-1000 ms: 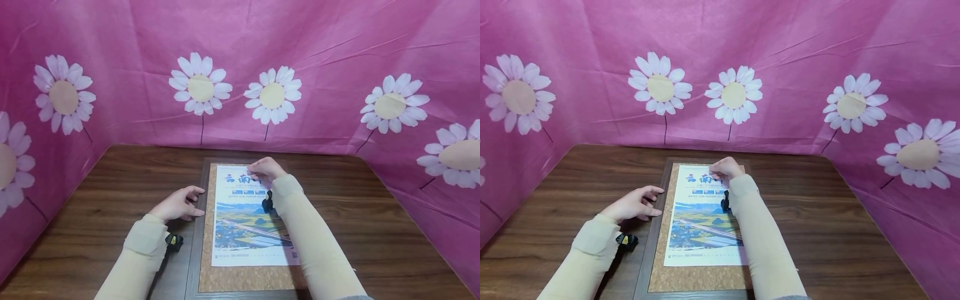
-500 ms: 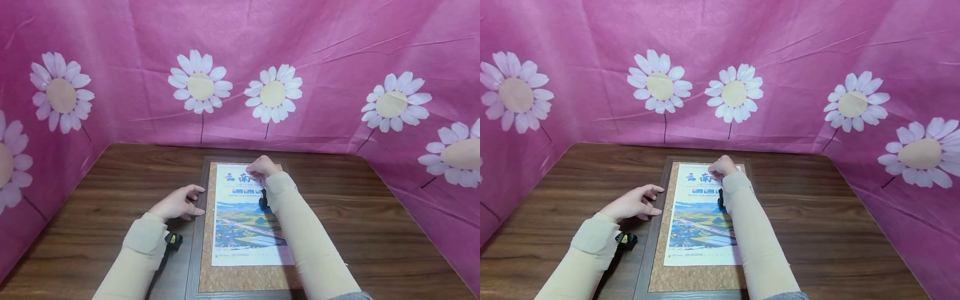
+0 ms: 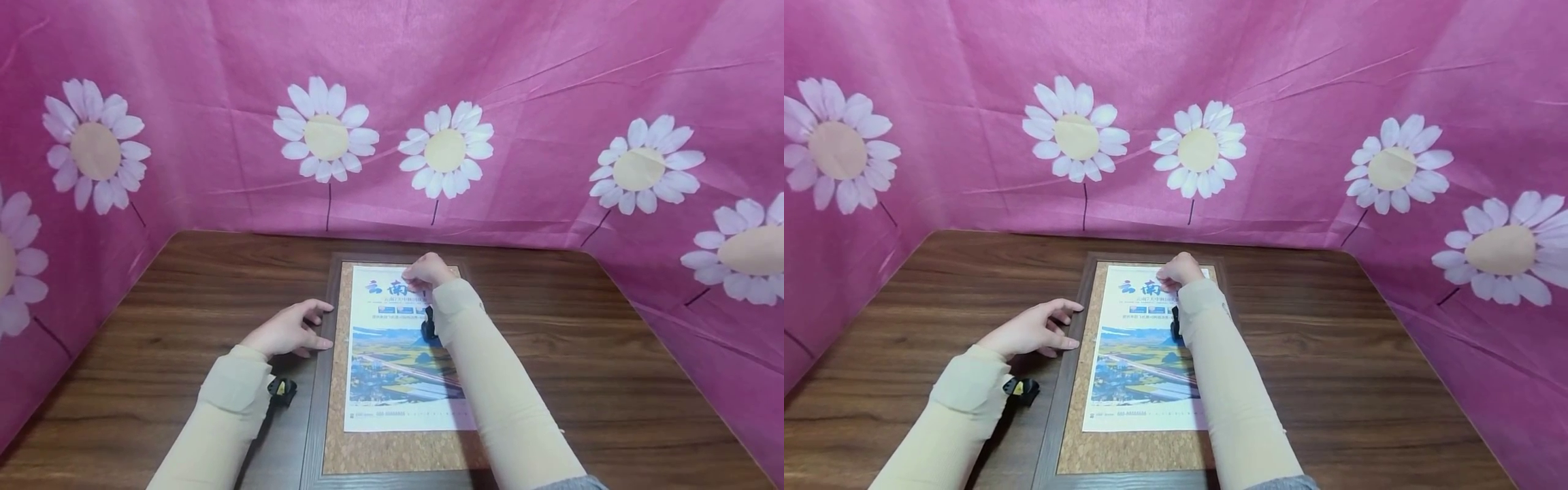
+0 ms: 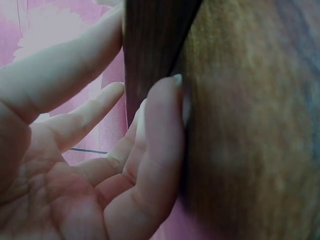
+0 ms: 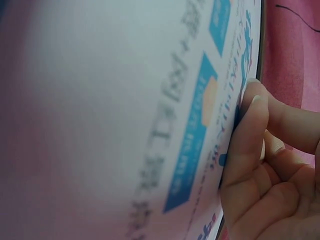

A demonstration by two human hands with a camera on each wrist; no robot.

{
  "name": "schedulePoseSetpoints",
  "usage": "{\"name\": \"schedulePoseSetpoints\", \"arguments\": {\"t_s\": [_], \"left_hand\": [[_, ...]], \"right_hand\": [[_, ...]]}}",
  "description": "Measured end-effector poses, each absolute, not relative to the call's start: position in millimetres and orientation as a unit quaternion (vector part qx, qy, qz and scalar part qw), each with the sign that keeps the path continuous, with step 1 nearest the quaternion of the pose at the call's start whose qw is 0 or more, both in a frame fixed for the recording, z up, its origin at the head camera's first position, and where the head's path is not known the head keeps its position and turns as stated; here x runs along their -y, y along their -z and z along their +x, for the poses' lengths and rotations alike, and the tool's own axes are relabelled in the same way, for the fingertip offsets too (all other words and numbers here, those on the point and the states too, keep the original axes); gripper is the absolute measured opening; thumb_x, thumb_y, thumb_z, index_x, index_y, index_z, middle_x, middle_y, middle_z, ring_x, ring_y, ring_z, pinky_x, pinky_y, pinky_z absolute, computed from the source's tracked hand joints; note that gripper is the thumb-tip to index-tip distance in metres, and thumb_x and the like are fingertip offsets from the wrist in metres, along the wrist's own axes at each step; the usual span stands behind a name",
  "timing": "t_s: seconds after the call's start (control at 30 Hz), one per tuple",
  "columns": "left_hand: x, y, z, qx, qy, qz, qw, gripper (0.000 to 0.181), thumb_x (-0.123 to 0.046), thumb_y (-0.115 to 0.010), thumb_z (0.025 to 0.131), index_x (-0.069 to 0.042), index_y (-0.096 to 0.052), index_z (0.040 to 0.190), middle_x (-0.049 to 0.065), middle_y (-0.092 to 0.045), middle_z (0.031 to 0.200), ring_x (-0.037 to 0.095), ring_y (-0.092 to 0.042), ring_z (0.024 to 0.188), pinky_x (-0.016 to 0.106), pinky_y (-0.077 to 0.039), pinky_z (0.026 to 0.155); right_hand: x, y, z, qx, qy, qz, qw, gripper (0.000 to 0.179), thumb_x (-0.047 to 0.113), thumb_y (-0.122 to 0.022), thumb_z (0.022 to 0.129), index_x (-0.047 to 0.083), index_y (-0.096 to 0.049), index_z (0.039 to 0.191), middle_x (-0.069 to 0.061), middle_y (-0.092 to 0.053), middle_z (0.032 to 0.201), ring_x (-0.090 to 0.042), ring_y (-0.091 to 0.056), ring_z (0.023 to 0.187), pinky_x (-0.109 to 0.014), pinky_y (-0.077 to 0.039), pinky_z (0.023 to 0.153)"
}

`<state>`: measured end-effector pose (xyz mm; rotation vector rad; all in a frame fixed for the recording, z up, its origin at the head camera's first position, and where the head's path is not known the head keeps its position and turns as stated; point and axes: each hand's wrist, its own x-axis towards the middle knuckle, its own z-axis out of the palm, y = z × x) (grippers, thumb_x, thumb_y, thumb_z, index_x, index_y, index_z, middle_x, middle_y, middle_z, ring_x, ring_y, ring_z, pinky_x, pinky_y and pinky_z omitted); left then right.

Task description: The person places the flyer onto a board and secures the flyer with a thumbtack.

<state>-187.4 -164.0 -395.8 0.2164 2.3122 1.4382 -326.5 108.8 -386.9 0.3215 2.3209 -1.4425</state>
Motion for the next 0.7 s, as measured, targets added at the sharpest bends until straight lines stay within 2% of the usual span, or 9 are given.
{"name": "schedulePoseSetpoints", "arguments": {"t_s": [0.47, 0.7], "left_hand": [[164.1, 394.7, -185.2, -0.833, -0.508, 0.072, 0.207, 0.067, -0.005, -0.078, 0.083, -0.002, -0.045, 0.142, 0.027, -0.047, 0.126, 0.021, -0.061, 0.085, 0.040, -0.060, 0.069], [163.8, 393.5, -185.2, -0.834, -0.507, 0.073, 0.206, 0.066, -0.005, -0.078, 0.084, -0.003, -0.045, 0.142, 0.028, -0.047, 0.127, 0.021, -0.062, 0.084, 0.040, -0.060, 0.069]], "right_hand": [[-104.7, 383.6, -325.4, -0.860, 0.461, 0.119, 0.186, 0.016, 0.004, -0.070, 0.089, -0.004, -0.063, 0.100, -0.006, -0.060, 0.065, -0.012, -0.057, 0.051, -0.019, -0.051, 0.050], [-104.6, 385.7, -330.0, -0.877, 0.423, 0.127, 0.189, 0.014, 0.009, -0.071, 0.089, -0.004, -0.069, 0.095, -0.006, -0.059, 0.061, -0.011, -0.055, 0.047, -0.021, -0.049, 0.048]]}}
